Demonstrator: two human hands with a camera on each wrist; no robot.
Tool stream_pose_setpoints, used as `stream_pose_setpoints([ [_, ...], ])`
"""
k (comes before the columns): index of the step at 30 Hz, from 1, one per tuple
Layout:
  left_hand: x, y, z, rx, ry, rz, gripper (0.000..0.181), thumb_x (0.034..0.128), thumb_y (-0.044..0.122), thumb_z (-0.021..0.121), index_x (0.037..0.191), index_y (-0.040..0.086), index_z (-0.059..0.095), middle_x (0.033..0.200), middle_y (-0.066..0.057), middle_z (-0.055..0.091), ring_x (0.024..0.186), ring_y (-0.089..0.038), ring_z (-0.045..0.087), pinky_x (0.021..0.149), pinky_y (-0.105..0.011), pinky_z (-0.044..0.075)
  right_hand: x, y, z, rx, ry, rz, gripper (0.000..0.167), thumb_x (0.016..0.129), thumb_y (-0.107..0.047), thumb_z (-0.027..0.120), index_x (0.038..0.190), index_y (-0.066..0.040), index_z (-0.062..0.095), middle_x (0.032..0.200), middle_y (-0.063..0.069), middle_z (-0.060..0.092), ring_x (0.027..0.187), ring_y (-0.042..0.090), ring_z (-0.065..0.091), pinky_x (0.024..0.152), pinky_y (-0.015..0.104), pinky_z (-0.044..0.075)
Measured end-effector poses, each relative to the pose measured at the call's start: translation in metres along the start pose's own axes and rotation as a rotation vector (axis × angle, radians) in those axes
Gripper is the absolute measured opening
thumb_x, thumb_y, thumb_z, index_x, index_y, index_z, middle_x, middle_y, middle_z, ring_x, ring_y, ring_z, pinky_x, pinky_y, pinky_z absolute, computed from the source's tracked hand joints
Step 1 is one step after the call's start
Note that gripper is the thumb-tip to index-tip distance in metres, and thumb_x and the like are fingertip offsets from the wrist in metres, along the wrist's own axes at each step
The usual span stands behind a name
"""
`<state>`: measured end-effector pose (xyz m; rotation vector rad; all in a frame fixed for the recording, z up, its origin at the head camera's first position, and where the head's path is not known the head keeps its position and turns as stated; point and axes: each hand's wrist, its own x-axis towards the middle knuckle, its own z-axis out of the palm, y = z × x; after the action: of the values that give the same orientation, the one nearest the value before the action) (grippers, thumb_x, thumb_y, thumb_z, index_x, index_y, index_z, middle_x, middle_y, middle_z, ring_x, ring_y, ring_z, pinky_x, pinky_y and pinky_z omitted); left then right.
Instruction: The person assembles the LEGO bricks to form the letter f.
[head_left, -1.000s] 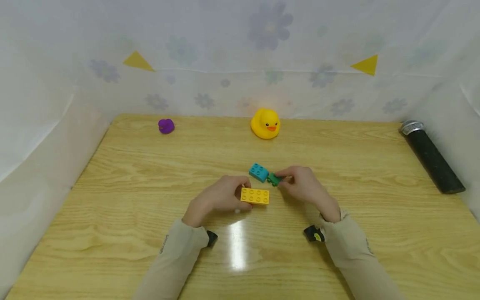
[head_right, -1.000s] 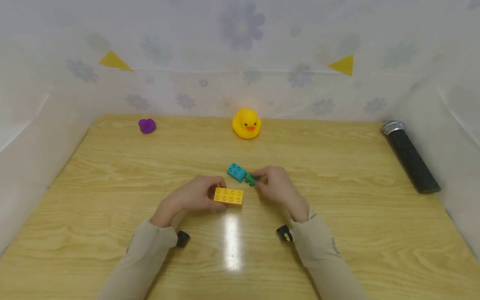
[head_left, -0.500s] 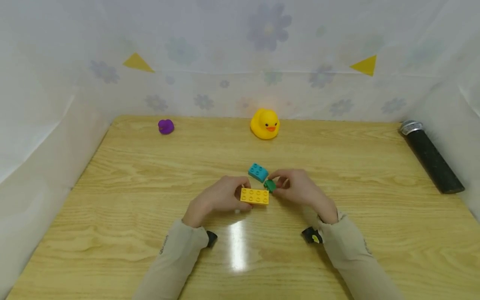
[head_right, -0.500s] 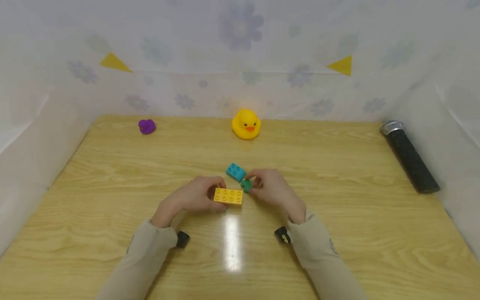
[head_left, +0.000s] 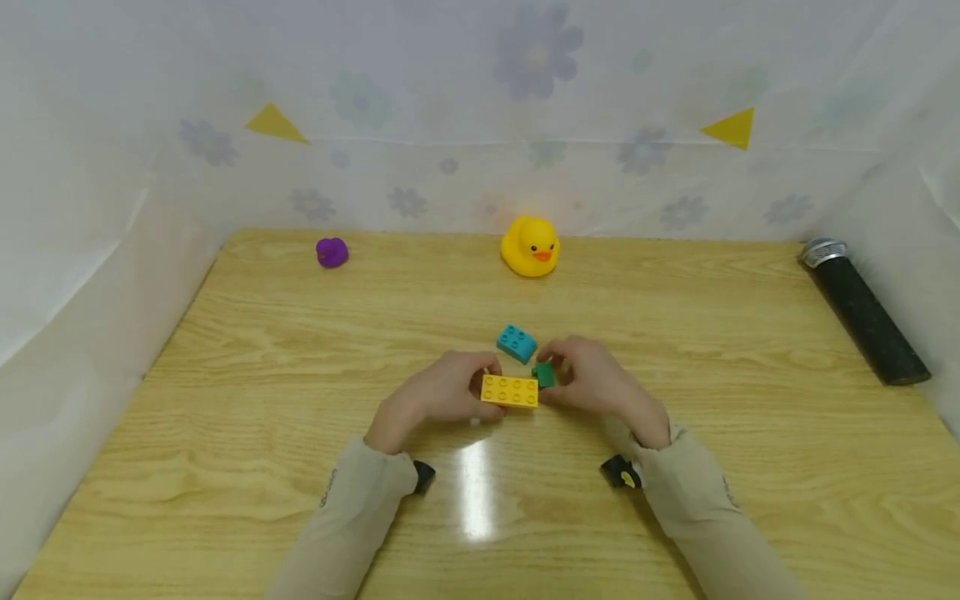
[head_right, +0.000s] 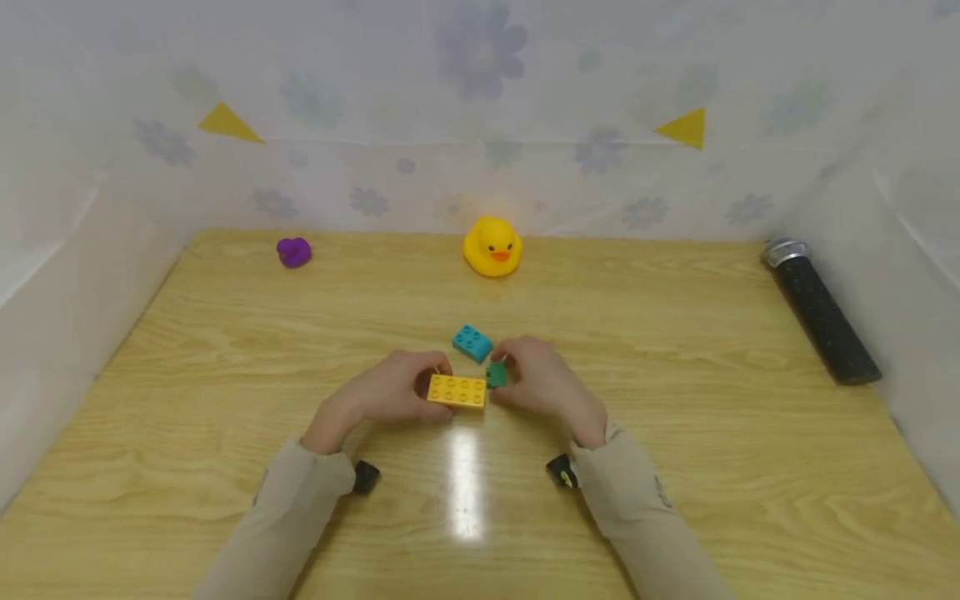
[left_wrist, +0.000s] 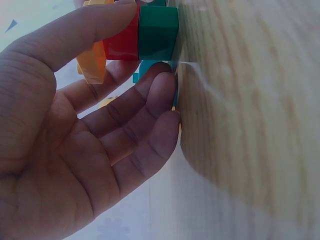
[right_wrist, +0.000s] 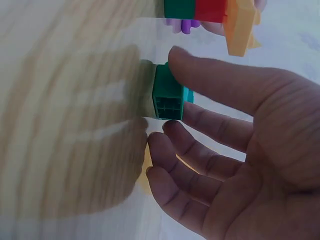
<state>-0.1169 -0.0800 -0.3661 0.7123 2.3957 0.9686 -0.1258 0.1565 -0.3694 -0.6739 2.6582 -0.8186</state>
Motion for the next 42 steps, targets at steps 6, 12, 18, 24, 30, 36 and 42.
stream_pose_setpoints([
  [6, -0.0001, 0.001, 0.0004, 0.002, -0.004, -0.006, 0.029, 0.0806, 0.022, 0.078, 0.098, 0.014, 0.058, 0.081, 0.002, 0.057, 0.069, -0.014, 0.05, 0.062, -0.026, 0.042, -0.0004, -0.0029, 0.0006, 0.001, -0.027, 0.021, 0.028, 0.078, -0.012, 0.078, 0.102, -0.005, 0.065, 0.089, 0.005, 0.061, 0.072, 0.017, 0.051, 0.064, 0.03, 0.045],
  [12, -0.0001, 0.0011, -0.0002, -0.007, -0.001, -0.006, 0.028, 0.0809, 0.022, 0.078, 0.098, 0.014, 0.057, 0.081, 0.002, 0.057, 0.069, -0.014, 0.05, 0.062, -0.026, 0.041, -0.0006, -0.0015, -0.0001, 0.076, -0.004, 0.029, 0.023, 0.081, -0.012, 0.074, 0.101, -0.006, 0.064, 0.088, 0.006, 0.062, 0.07, 0.016, 0.053, 0.062, 0.03, 0.046],
  [18, 0.0, 0.0021, -0.0016, -0.01, 0.001, -0.001, 0.028, 0.0807, 0.022, 0.078, 0.097, 0.013, 0.058, 0.08, 0.001, 0.057, 0.068, -0.014, 0.05, 0.062, -0.026, 0.041, -0.0014, -0.0019, -0.0024, 0.111, 0.079, 0.012, 0.022, 0.082, -0.013, 0.075, 0.101, -0.007, 0.065, 0.093, 0.007, 0.064, 0.066, 0.015, 0.055, 0.06, 0.029, 0.048],
  [24, 0.0, 0.0018, -0.0008, 0.005, -0.003, -0.002, 0.028, 0.081, 0.022, 0.078, 0.099, 0.013, 0.058, 0.08, 0.001, 0.057, 0.068, -0.014, 0.05, 0.062, -0.026, 0.042, -0.0014, -0.0027, -0.0035, 0.112, 0.157, -0.003, 0.036, 0.082, -0.018, 0.076, 0.113, -0.003, 0.064, 0.096, 0.01, 0.063, 0.067, 0.015, 0.058, 0.06, 0.028, 0.049],
  [30, 0.0013, -0.0011, 0.0006, 0.021, 0.004, -0.002, 0.029, 0.081, 0.024, 0.078, 0.1, 0.014, 0.058, 0.081, 0.002, 0.058, 0.069, -0.013, 0.051, 0.063, -0.026, 0.043, -0.0003, -0.003, -0.0044, 0.095, 0.208, -0.055, 0.036, 0.086, -0.014, 0.072, 0.119, -0.003, 0.063, 0.098, 0.012, 0.063, 0.069, 0.015, 0.058, 0.061, 0.03, 0.049],
  [36, 0.0012, -0.001, 0.0001, 0.013, 0.005, 0.006, 0.029, 0.081, 0.023, 0.078, 0.099, 0.013, 0.058, 0.079, 0.002, 0.057, 0.067, -0.013, 0.05, 0.061, -0.025, 0.042, -0.0008, -0.0034, -0.0055, 0.117, 0.24, -0.087, 0.03, 0.085, -0.015, 0.073, 0.112, -0.004, 0.065, 0.095, 0.01, 0.064, 0.064, 0.012, 0.057, 0.059, 0.028, 0.049],
  [42, 0.0007, 0.0007, 0.0006, 0.022, -0.001, -0.003, 0.03, 0.0809, 0.025, 0.078, 0.1, 0.014, 0.058, 0.08, 0.002, 0.057, 0.068, -0.013, 0.05, 0.061, -0.026, 0.042, -0.0032, -0.0066, -0.0063, 0.165, 0.277, -0.117, 0.028, 0.083, -0.014, 0.075, 0.107, -0.006, 0.065, 0.097, 0.007, 0.067, 0.076, 0.019, 0.061, 0.07, 0.037, 0.052],
])
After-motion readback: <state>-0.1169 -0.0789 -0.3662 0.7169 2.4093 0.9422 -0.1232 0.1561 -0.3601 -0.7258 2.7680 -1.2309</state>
